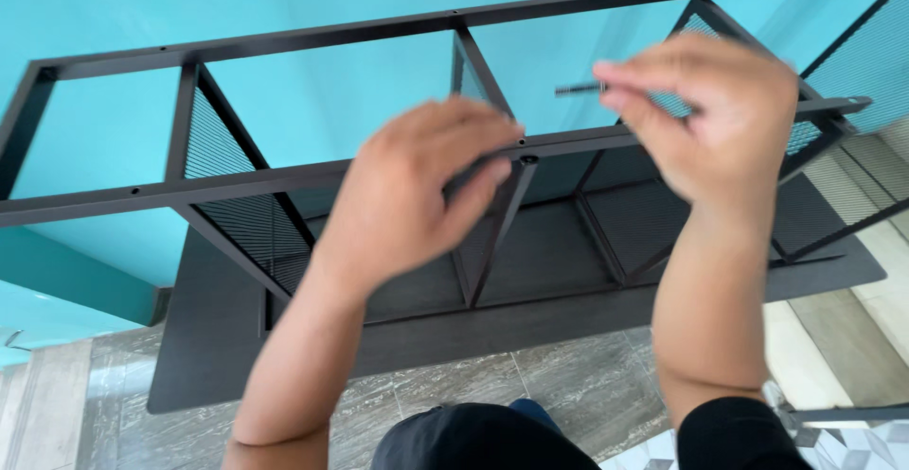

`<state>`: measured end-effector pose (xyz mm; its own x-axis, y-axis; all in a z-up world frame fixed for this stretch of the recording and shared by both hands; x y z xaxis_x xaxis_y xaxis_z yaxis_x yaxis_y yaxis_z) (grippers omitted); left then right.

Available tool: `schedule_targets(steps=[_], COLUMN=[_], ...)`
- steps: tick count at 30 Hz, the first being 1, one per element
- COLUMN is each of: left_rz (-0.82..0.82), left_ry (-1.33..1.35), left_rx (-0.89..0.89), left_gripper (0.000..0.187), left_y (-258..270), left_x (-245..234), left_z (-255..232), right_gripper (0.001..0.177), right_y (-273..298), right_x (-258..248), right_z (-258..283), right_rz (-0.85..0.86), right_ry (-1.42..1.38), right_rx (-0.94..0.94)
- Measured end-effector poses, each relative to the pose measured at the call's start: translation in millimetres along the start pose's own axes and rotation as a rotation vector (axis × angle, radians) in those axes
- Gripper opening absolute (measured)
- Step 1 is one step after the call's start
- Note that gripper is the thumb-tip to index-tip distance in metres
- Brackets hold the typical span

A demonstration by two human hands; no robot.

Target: The person assembles a black metal shelving unit by hand, inserting and tightening screws at multiple joints. They position a metal frame piece and secure it to the main structure, then continue fastening additional joints to complete the assembly.

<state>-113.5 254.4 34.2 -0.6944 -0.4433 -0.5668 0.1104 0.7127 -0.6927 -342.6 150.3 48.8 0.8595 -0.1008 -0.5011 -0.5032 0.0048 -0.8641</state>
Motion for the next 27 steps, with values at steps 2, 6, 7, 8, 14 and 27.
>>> schedule_targets(steps=[2, 6, 7, 8, 14, 27], left_rz=[-0.006, -0.001, 0.036, 0.075, 0.368, 0.616], left_ry=[0.125, 0.452, 0.560, 0.670, 1.132, 1.079], left_rx=[-0.046, -0.235, -0.290, -0.350, -0.518, -0.571], left_gripper=[0.021, 0.031, 0.037, 0.043, 0.047, 0.026], left_y=[17, 51, 57, 63, 92, 91], left_x=[20, 87, 111, 135, 283, 518], left_z=[-10, -13, -12, -11, -35, -167], right_gripper=[0.016, 0.021, 0.021, 0.021, 0.019, 0.020], right_y=[31, 109, 130, 152, 283, 486], right_x=[1, -2, -6, -10, -54, -226], right_z=[10, 27, 28, 30, 43, 66], right_rz=[-0.113, -0.300, -0.325, -0.349, -0.435, -0.644], right_ry=[-0.096, -0.163, -0.218, -0.274, -0.415, -0.351], right_rx=[0.150, 0.374, 0.431, 0.490, 0.817, 1.157])
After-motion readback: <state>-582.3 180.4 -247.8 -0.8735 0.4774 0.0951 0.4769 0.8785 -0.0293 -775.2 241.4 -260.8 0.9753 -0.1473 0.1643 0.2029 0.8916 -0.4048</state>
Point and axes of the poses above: each hand's wrist, its own y-axis away from the middle knuckle, its own x-axis out of the palm, z = x × y, the point moved 4 cm from there along -y, towards the middle knuckle, and after that the axes turned 14 degrees about -x, right-handed, at the moved point
